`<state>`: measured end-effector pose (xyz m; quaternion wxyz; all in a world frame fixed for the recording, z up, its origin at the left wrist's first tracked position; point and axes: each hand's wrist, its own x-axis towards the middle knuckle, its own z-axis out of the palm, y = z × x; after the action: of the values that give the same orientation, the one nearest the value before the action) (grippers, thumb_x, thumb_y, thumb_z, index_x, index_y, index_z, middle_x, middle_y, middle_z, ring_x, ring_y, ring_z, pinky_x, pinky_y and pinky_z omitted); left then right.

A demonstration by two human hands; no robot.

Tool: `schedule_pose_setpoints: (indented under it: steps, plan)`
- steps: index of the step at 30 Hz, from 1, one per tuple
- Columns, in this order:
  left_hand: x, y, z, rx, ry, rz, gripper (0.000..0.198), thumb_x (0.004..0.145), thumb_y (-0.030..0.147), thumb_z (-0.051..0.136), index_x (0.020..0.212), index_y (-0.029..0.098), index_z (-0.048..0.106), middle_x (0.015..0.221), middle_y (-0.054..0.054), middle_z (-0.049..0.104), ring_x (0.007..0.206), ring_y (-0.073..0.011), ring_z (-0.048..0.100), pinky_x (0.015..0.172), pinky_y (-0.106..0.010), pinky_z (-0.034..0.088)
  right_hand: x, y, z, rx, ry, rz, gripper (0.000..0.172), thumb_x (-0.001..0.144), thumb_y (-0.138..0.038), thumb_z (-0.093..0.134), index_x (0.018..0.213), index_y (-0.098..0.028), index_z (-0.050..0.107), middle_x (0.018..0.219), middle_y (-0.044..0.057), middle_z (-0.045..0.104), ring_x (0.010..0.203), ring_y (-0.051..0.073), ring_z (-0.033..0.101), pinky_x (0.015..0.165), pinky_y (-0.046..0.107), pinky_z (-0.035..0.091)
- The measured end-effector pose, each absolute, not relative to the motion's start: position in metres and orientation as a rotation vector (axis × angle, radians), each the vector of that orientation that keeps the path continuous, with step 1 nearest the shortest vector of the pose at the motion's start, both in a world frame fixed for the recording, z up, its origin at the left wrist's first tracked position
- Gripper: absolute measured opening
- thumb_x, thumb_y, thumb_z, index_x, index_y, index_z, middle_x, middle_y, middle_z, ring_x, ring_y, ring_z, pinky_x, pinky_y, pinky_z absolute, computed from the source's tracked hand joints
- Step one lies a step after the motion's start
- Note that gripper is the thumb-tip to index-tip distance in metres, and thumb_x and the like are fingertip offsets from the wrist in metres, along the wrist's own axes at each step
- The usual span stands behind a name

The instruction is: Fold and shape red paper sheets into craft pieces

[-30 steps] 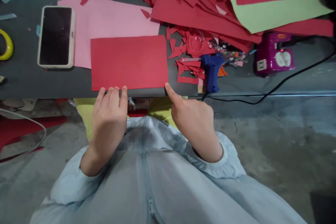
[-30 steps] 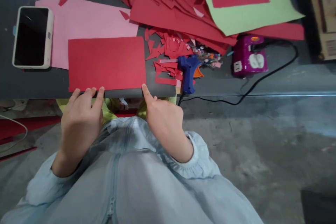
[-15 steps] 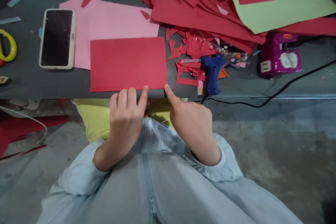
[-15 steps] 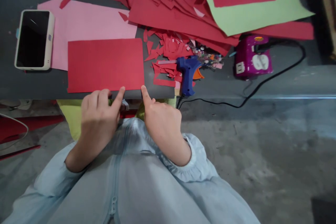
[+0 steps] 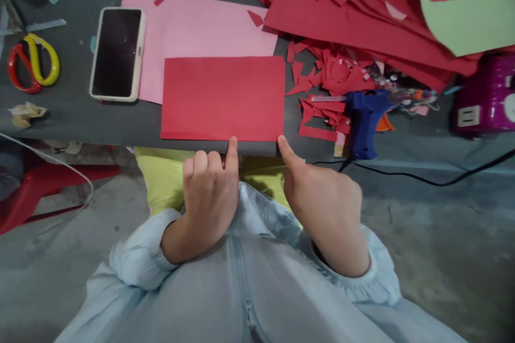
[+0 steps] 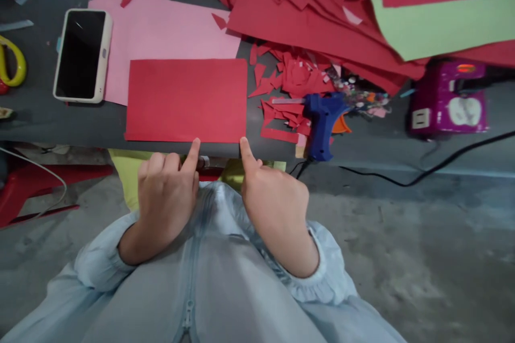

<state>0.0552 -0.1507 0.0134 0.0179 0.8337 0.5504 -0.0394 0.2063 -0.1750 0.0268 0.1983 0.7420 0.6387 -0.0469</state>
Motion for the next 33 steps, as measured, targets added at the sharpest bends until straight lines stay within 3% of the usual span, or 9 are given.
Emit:
schedule_pose_setpoints:
  steps: [19, 25, 33]
  plan:
    - [-0.014, -0.143, 0.019, 2.451, 2.065, -0.161, 0.048, 0.09, 0.02, 0.045, 0.134, 0.017, 0.064, 0.066, -0.008, 0.061, 0.071, -0.0244, 0.051, 0.065, -0.038, 0.032, 0.204, -0.186, 0.019, 2.098, 1.844, 0.083, 0.052, 0.09, -0.017, 0.047, 0.141, -0.024, 0.059, 0.042, -0.002, 0.042, 0.038, 0.009, 0.026, 0.047, 0.024, 0.01]
    - [-0.023, -0.143, 0.015, 2.455, 2.117, -0.144, 0.048, 0.089, 0.019, 0.047, 0.134, 0.017, 0.064, 0.064, -0.008, 0.06, 0.072, -0.0254, 0.05, 0.064, -0.037, 0.029, 0.203, -0.186, 0.018, 2.084, 1.82, 0.112, 0.05, 0.093, -0.019, 0.045, 0.141, -0.025, 0.058, 0.042, -0.001, 0.044, 0.037, 0.01, 0.03, 0.047, 0.024, 0.009]
    - [-0.022, -0.143, 0.015, 2.564, 2.07, -0.059, 0.047, 0.089, 0.019, 0.047, 0.133, 0.014, 0.065, 0.068, -0.009, 0.058, 0.071, -0.0249, 0.049, 0.063, -0.037, 0.029, 0.198, -0.181, 0.023, 2.069, 1.752, 0.013, 0.053, 0.093, -0.02, 0.045, 0.145, -0.025, 0.054, 0.046, 0.002, 0.053, 0.039, 0.014, 0.049, 0.046, 0.025, 0.011]
